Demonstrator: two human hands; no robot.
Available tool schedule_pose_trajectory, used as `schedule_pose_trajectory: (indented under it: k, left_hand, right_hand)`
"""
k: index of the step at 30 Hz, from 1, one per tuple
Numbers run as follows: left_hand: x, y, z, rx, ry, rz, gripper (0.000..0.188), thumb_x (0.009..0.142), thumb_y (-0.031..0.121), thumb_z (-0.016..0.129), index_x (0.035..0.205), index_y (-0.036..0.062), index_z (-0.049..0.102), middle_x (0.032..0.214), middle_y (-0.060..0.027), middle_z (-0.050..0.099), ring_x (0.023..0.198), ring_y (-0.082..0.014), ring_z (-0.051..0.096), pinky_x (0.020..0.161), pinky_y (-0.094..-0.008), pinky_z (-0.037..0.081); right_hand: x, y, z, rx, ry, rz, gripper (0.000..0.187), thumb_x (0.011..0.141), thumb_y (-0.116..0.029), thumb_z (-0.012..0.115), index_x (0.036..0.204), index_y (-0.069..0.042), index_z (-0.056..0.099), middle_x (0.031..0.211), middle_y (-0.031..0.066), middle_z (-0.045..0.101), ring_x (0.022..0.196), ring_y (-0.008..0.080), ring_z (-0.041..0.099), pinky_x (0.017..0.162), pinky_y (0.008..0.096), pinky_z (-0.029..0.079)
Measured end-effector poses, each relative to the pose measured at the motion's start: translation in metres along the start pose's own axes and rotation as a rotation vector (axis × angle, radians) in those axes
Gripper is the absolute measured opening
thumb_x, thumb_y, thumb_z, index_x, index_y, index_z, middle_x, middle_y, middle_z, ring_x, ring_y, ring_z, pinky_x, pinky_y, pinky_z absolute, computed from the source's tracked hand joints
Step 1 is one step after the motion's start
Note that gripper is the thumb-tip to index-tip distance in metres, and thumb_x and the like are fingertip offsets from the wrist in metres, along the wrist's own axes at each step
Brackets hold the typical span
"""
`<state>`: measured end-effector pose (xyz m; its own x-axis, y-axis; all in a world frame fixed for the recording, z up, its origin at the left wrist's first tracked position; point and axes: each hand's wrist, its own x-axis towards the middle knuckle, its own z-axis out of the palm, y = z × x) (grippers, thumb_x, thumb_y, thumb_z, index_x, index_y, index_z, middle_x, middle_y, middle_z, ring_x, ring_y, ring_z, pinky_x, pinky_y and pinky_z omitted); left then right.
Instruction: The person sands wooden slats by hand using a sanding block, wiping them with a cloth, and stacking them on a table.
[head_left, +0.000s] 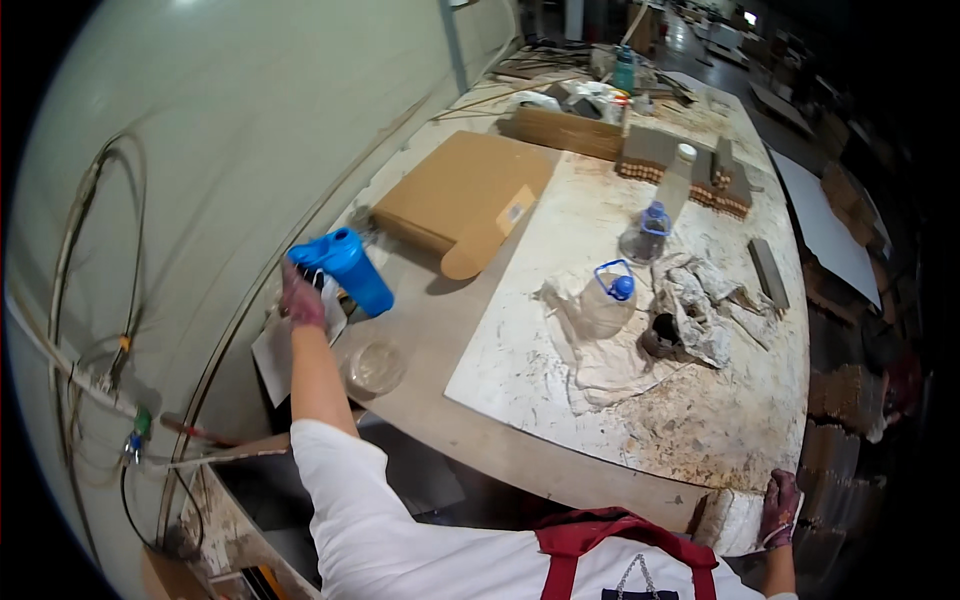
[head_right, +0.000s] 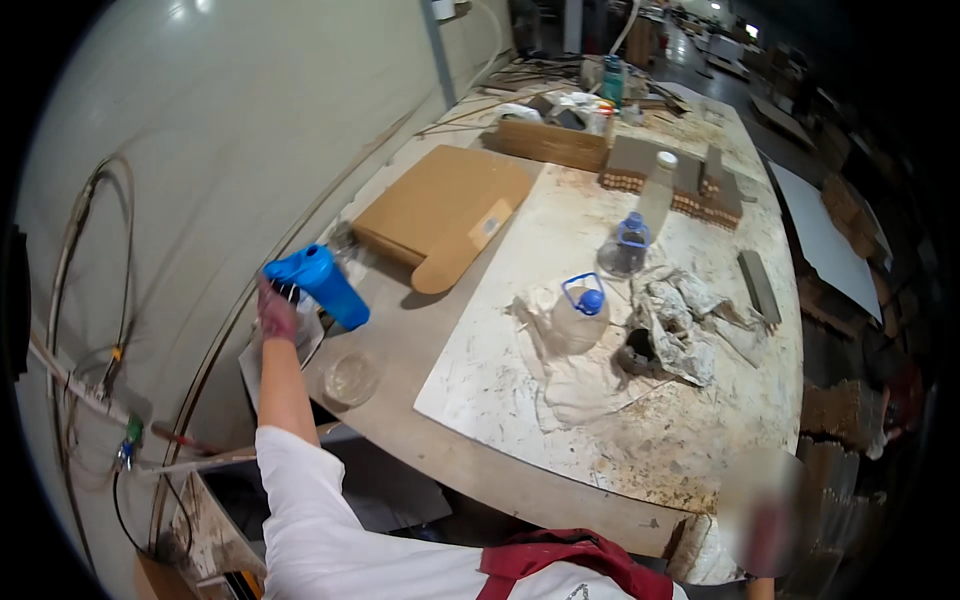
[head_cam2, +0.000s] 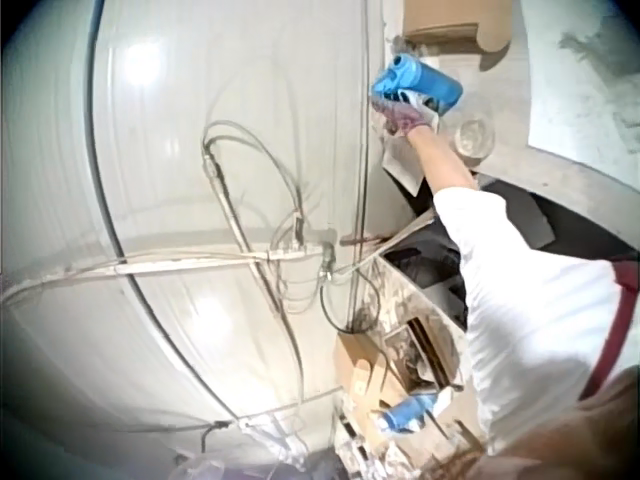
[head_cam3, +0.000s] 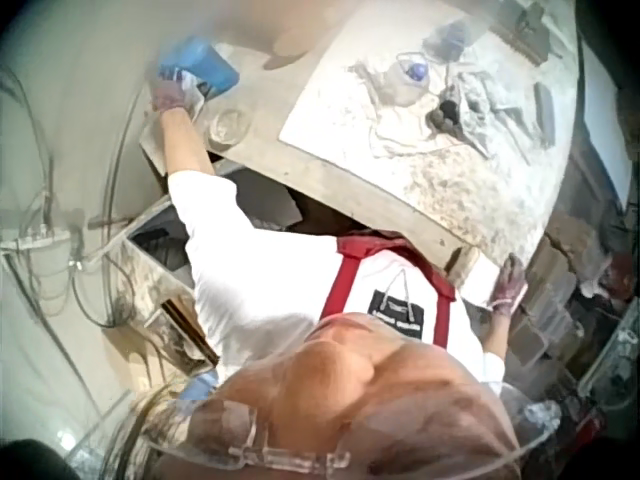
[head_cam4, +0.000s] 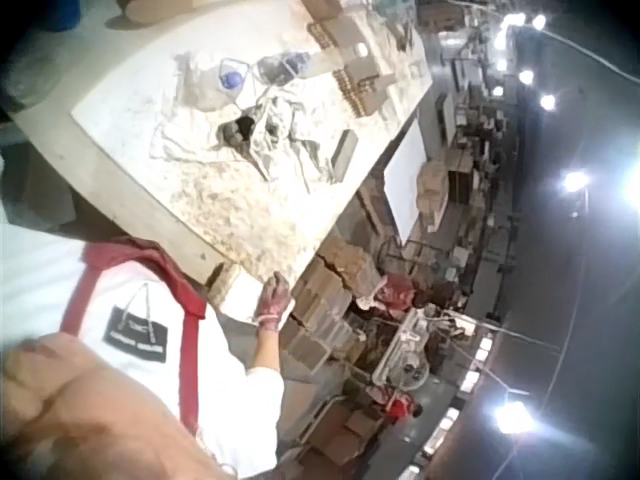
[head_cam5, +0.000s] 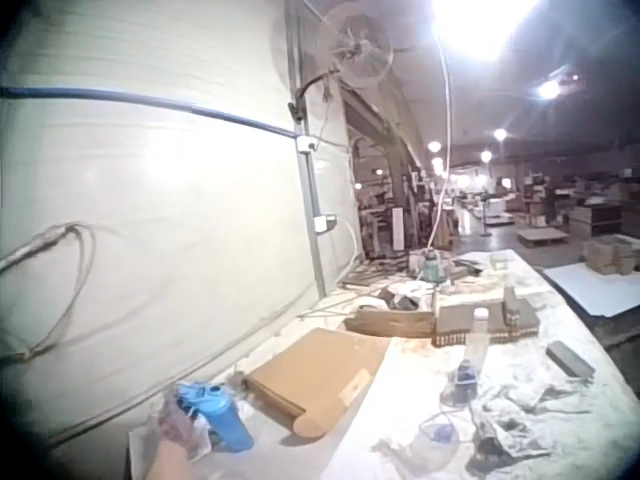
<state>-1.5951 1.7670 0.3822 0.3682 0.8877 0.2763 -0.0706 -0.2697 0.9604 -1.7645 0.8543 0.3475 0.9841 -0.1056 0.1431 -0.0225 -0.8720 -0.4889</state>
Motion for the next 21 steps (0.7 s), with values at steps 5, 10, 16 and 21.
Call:
schedule_pose_trajectory:
  k: [5, 10, 16, 21]
  left_hand:
    - [-0.011, -0.082, -0.016, 1.730, -0.371, 0.645, 0.064, 0.093, 0.035, 0.049, 0.147, 0.0048, 0.029, 0.149, -0.0135, 0.036, 0.133, -0.0270, 0.039, 0.109, -0.0431, 0.030]
    - [-0.016, -0.075, 0.073, 1.213, -0.390, 0.324, 0.060, 0.096, 0.027, 0.049, 0.148, 0.0074, 0.027, 0.146, -0.0116, 0.040, 0.129, -0.0237, 0.043, 0.109, -0.0369, 0.033]
    - [-0.043, -0.045, 0.164, 1.079, -0.471, 0.390, 0.059, 0.097, 0.027, 0.049, 0.148, 0.0071, 0.027, 0.145, -0.0114, 0.041, 0.128, -0.0233, 0.044, 0.108, -0.0369, 0.034]
    - [-0.046, -0.026, 0.184, 0.937, -0.486, 0.409, 0.058, 0.097, 0.027, 0.050, 0.147, 0.0068, 0.028, 0.144, -0.0112, 0.042, 0.127, -0.0230, 0.045, 0.107, -0.0369, 0.034]
  right_hand:
    - [0.015, -0.058, -0.014, -0.209, -0.018, 0.013, 0.023, 0.088, -0.016, 0.054, 0.106, -0.002, 0.059, 0.101, 0.0194, 0.060, 0.098, 0.0380, 0.055, 0.088, 0.0443, 0.043]
    - [0.032, -0.047, -0.012, -0.250, -0.058, -0.002, 0.026, 0.087, -0.028, 0.056, 0.102, -0.007, 0.061, 0.099, 0.0140, 0.062, 0.093, 0.0353, 0.059, 0.080, 0.0461, 0.047]
    - [-0.003, 0.014, 0.016, -0.212, 0.054, -0.069, 0.025, 0.090, -0.030, 0.057, 0.107, -0.013, 0.061, 0.110, 0.0101, 0.062, 0.099, 0.0316, 0.059, 0.085, 0.0430, 0.045]
    - [0.010, -0.027, -0.003, -0.279, 0.033, -0.030, 0.024, 0.089, -0.030, 0.058, 0.106, -0.014, 0.062, 0.109, 0.0090, 0.062, 0.099, 0.0317, 0.059, 0.086, 0.0429, 0.045]
